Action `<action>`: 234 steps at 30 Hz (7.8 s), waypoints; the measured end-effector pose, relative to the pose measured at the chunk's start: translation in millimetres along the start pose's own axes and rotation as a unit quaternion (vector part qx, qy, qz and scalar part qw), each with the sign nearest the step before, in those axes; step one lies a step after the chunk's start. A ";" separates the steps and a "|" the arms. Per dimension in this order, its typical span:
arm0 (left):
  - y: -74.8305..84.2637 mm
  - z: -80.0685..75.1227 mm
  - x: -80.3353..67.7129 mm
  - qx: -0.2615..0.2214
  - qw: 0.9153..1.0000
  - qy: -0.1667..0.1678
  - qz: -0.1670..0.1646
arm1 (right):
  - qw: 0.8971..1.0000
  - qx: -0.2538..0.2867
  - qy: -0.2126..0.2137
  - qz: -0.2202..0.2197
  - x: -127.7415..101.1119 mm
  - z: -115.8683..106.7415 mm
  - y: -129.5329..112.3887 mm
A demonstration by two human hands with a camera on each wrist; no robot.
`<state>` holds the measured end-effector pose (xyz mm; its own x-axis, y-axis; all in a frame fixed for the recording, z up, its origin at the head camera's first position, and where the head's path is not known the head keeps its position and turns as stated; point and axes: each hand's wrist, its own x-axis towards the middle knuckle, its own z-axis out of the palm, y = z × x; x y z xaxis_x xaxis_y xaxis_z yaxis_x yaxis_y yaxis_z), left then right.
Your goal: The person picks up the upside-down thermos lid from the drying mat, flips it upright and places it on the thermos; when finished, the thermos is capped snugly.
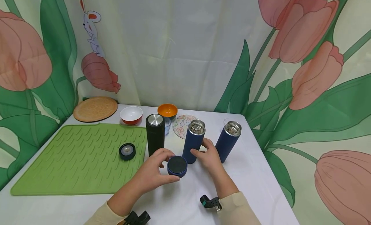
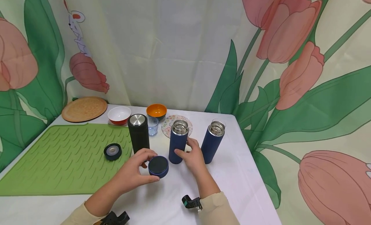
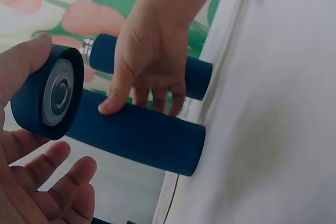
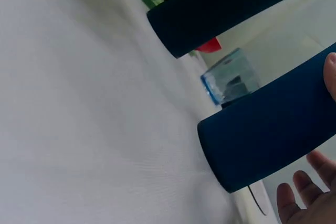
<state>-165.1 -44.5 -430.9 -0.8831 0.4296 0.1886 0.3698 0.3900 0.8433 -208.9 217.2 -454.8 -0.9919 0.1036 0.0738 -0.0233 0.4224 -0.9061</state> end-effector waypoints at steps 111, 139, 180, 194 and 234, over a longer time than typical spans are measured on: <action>77.4 8.0 116.0 -0.006 0.999 0.033 -0.041 | 0.997 -0.027 -0.046 0.063 9.3 3.3 3.4; 67.9 6.3 119.3 -0.003 0.996 0.065 -0.063 | 0.996 -0.041 -0.057 0.055 14.3 5.5 4.1; 66.2 7.0 122.0 0.028 0.999 0.039 -0.020 | 0.996 -0.033 -0.050 0.070 11.0 5.6 7.1; 83.6 29.2 127.3 0.073 0.984 0.135 -0.093 | 0.996 -0.041 -0.055 0.058 13.0 4.6 9.7; 64.4 1.8 123.1 0.065 0.997 0.009 -0.027 | 0.995 -0.016 -0.073 0.068 13.5 4.6 9.6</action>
<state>-249.5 35.0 -354.2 -0.9078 0.3898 0.1548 0.3545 0.5157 0.7800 -223.1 218.5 -464.4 -0.9932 0.0315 -0.1116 0.1140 0.4418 -0.8899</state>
